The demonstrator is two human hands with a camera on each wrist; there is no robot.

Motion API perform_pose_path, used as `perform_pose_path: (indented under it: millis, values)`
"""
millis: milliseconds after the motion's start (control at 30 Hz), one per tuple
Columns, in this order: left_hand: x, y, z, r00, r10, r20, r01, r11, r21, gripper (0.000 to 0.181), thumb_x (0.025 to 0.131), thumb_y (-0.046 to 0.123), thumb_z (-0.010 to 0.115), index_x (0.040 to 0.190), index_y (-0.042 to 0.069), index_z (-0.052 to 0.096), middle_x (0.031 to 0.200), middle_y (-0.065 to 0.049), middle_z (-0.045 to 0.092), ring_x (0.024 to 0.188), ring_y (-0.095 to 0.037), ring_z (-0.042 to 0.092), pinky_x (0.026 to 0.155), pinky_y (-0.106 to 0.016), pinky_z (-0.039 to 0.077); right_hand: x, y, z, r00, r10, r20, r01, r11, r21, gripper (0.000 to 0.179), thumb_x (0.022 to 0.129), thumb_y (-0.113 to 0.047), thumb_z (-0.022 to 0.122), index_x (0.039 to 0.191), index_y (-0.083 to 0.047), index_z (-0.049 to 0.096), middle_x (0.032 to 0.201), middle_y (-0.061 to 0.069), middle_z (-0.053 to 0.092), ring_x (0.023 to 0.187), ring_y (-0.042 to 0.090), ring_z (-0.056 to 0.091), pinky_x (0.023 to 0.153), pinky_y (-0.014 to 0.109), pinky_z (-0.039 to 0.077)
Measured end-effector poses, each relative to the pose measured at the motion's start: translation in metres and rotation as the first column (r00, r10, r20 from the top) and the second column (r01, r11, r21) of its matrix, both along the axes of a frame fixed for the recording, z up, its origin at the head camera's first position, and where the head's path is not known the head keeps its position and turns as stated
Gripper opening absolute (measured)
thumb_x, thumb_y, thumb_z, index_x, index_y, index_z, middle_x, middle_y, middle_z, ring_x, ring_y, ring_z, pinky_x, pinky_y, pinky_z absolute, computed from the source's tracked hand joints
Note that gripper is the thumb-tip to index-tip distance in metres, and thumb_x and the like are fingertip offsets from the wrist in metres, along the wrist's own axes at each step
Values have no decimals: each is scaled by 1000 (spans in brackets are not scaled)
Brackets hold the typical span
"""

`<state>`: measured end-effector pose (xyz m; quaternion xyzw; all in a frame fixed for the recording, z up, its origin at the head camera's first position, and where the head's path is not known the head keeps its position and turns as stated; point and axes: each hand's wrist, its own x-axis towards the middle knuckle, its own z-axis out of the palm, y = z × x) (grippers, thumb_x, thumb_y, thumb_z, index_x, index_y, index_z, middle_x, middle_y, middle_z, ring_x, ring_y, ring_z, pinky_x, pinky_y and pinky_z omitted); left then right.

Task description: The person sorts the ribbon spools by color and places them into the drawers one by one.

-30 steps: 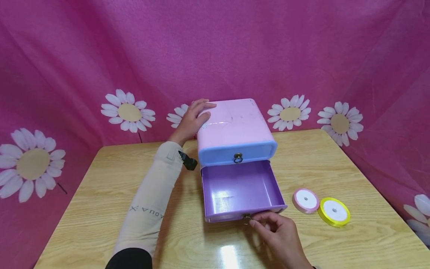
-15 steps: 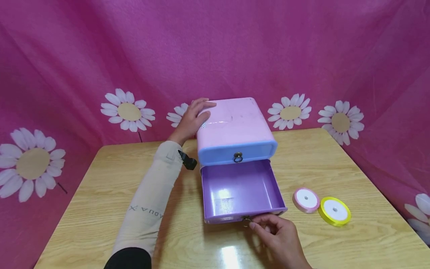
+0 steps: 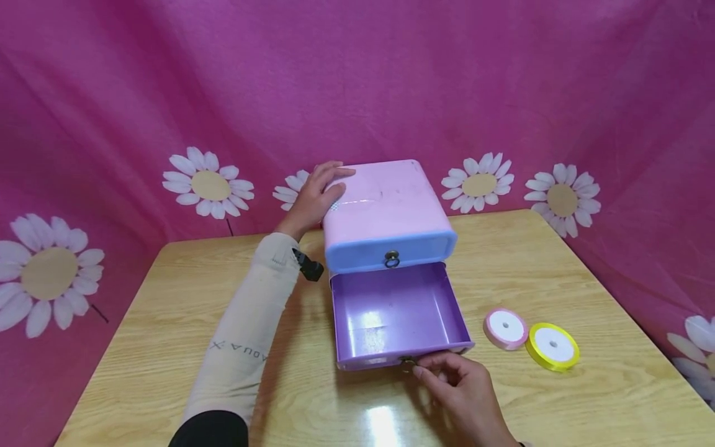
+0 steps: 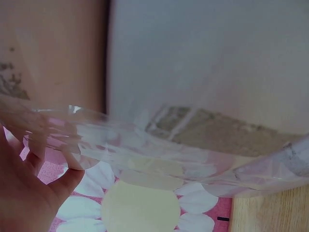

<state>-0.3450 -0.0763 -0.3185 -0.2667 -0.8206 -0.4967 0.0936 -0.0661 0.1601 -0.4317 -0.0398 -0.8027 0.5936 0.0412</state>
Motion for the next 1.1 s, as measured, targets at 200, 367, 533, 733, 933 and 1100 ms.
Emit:
perform_pose_path:
  millis: [200,367,533,733,933,1100]
  values:
    - [-1,0,0,1000,-10,-4,10,1000,6,31,90,26,51,120,22,58,137,5,36,125,-5,27,105,-40,20,1,0,0,1000,14,-16,-15,999,-47,11,73,-21,74,78,-13,67,56,12,59,44,26,55,42,30,45]
    - [-1,0,0,1000,-3,20,3,1000,-1,31,90,27,50,120,25,58,137,7,34,126,-6,26,105,-40,20,2,3,2,1000,-2,3,2,999,-34,15,72,-25,74,78,-14,67,58,11,59,46,23,55,43,29,45]
    - [7,0,7,999,-12,43,12,1000,3,32,91,24,49,122,21,57,139,3,33,129,-12,25,105,-43,19,3,11,6,998,-62,-11,62,997,43,13,72,-25,75,77,-16,68,57,9,59,46,15,52,44,26,43]
    - [30,3,26,999,-16,46,16,1000,8,34,91,14,47,124,7,54,140,-10,32,130,-22,24,105,-48,17,5,29,4,993,-105,-56,110,987,114,10,74,-21,73,80,-15,68,56,6,58,44,14,51,43,25,42]
    - [7,0,5,999,7,38,-7,1000,-9,33,90,28,49,122,24,56,138,8,33,128,-9,25,104,-43,19,4,51,3,983,-172,-66,180,972,152,12,76,-18,72,85,-11,67,58,4,59,46,18,54,44,24,43]
    - [1,0,0,1000,5,23,-5,1000,-4,32,90,29,50,121,26,57,137,9,34,127,-5,24,104,-42,19,-2,73,3,969,-177,-171,217,942,257,11,77,-17,72,85,-12,66,63,1,61,50,10,53,45,20,41]
